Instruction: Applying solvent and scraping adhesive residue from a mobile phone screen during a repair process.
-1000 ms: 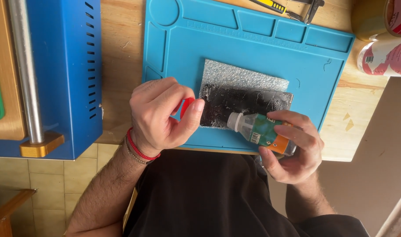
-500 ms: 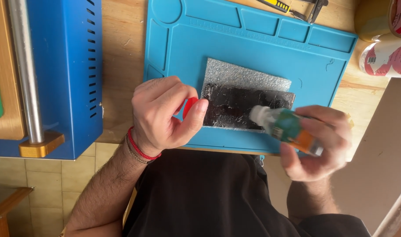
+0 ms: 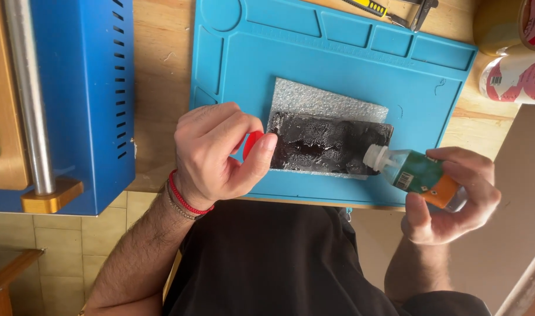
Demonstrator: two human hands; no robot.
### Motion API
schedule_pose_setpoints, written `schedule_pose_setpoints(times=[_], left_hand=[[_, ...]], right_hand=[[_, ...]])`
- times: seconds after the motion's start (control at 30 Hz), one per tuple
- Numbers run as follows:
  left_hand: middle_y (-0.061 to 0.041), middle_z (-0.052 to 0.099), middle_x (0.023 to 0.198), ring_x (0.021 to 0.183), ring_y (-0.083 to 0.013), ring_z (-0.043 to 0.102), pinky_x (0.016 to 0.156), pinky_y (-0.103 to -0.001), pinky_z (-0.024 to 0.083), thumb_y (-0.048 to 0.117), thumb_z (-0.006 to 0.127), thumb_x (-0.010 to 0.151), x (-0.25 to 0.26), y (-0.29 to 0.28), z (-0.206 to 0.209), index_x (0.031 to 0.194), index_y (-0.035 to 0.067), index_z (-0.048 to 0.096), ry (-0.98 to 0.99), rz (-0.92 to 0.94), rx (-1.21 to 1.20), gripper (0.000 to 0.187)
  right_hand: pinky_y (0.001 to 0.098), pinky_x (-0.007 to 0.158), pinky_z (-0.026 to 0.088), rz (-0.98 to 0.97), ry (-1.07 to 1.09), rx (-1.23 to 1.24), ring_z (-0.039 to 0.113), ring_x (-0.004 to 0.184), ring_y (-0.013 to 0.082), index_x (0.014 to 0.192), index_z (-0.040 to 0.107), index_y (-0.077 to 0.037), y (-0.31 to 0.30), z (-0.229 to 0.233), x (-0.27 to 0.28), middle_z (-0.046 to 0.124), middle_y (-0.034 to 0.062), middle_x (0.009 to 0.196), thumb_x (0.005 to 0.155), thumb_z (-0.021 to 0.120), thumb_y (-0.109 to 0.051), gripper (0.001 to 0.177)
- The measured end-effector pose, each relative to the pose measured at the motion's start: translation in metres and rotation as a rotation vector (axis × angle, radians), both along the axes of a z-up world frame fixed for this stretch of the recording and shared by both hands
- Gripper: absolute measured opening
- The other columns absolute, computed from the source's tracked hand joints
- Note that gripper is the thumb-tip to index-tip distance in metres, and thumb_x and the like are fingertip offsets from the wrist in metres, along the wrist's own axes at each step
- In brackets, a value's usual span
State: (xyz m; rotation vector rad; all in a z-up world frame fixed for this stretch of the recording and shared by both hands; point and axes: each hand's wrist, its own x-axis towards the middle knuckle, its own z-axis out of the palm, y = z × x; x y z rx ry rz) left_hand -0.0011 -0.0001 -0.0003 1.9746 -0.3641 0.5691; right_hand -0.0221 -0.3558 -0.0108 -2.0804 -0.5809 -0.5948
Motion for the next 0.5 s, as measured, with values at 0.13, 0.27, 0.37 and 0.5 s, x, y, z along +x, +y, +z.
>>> schedule_pose_setpoints(times=[0.13,0.27,0.37,0.5], left_hand=[[-0.005,0.042,0.063,0.055,-0.0221,0.035,0.054,-0.035,0.028,0.017,0.06,0.109,0.002,-0.001,0.0,0.071,0.005,0.052,-0.006,-0.011,0.01,0.041],[-0.005,0.044,0.063,0.055,-0.0222,0.037,0.054,-0.036,0.028,0.017,0.059,0.109,0.0,-0.002,0.002,0.072,0.004,0.054,0.003,-0.011,0.025,0.04],[-0.005,0.047,0.063,0.055,-0.022,0.039,0.054,-0.036,0.03,0.017,0.059,0.11,0.002,-0.002,0.002,0.073,0.003,0.056,-0.007,-0.014,0.027,0.04],[-0.005,0.049,0.064,0.055,-0.0219,0.04,0.053,-0.036,0.031,0.016,0.059,0.11,0.0,-0.002,0.003,0.073,0.003,0.057,-0.001,-0.007,0.031,0.039]], right_hand=[[0.046,0.072,0.046,-0.086,-0.056,0.033,0.063,0.092,0.0391,0.121,0.046,-0.001,0.009,0.002,-0.003,0.06,0.031,0.103,0.1,0.067,-0.03,0.041],[0.0491,0.072,0.055,0.012,-0.068,-0.012,0.067,0.088,0.0423,0.115,0.054,0.003,0.016,-0.004,0.007,0.061,0.0317,0.1,0.095,0.071,-0.029,0.041],[0.0465,0.076,0.055,0.095,-0.013,-0.008,0.07,0.093,0.0402,0.123,0.051,-0.001,0.027,-0.002,0.015,0.06,0.0295,0.108,0.093,0.071,-0.026,0.044],[0.0493,0.1,0.06,0.212,0.147,-0.116,0.07,0.113,0.0429,0.128,0.055,0.003,0.064,0.023,0.022,0.065,0.0336,0.124,0.097,0.075,-0.024,0.045]])
